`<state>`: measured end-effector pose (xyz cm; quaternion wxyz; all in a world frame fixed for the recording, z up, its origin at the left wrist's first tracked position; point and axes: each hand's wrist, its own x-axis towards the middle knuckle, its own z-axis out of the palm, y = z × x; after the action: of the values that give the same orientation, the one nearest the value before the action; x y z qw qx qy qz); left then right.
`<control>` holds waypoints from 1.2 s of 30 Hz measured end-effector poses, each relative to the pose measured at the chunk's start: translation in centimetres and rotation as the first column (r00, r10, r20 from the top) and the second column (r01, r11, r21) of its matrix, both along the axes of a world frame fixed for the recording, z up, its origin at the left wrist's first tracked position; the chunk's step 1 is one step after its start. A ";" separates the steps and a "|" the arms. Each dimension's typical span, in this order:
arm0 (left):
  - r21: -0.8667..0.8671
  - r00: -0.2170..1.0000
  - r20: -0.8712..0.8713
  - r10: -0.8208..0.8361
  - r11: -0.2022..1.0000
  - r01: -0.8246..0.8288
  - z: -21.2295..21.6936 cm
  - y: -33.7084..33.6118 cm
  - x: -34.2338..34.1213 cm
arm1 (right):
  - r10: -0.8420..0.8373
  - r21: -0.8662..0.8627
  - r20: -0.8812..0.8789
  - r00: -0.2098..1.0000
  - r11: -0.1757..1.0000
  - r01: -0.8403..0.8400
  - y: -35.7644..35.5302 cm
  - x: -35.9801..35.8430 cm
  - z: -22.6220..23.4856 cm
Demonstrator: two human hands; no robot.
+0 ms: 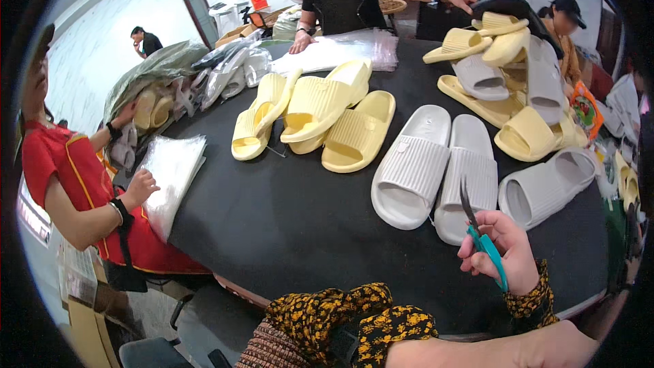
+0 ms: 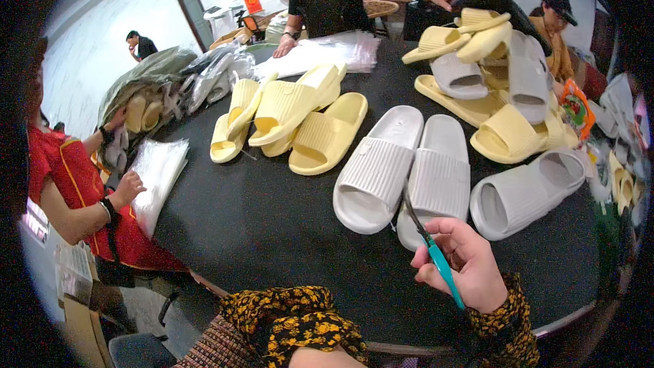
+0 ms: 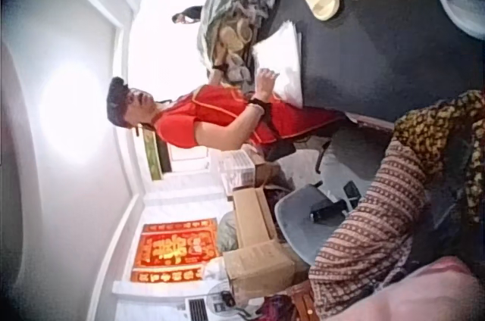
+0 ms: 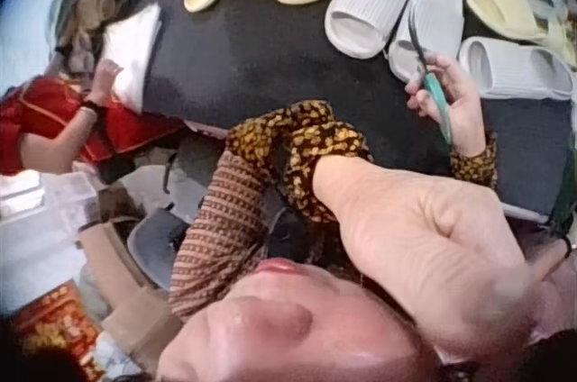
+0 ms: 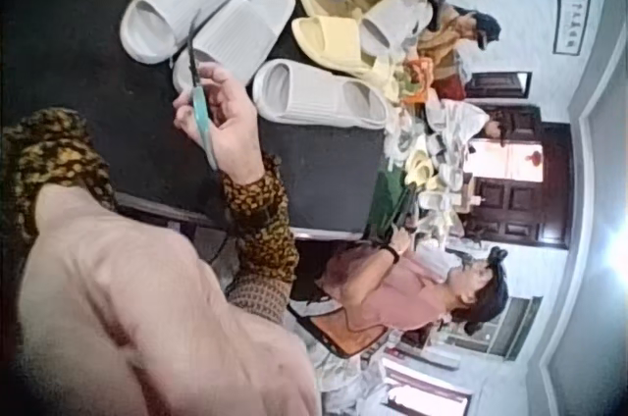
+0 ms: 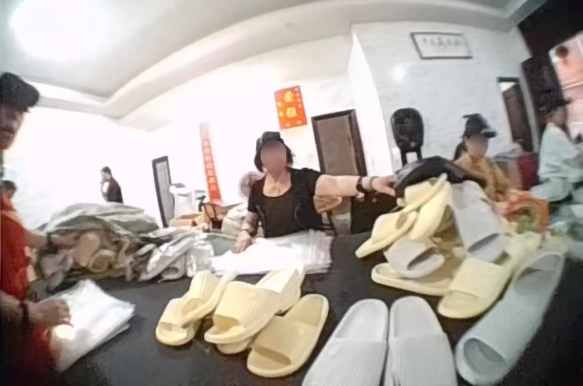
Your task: Trim excess material from rubber slides using scissors in a factory setting.
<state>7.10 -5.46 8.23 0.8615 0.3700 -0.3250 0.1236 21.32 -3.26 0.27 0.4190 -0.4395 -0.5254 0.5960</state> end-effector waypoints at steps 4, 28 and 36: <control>-0.055 0.992 -0.053 -0.111 0.993 0.108 -0.3 0.1 2.1 | 0.017 0.003 0.011 1.000 1.000 -0.017 0.1 0.3 0.0; 0.566 0.812 -0.359 0.461 0.799 -0.203 0.3 0.5 0.6 | -0.270 0.075 -0.354 0.896 0.946 0.315 2.1 1.7 -2.8; 0.840 -0.090 0.485 0.870 -0.492 -0.227 -3.6 12.9 -1.7 | -0.312 0.083 -0.460 0.831 0.917 0.391 2.1 2.0 -3.1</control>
<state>5.41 7.48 4.64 0.1640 0.8705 0.3084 0.3466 23.32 -1.14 -2.84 0.6654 -0.3454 -0.3773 0.5436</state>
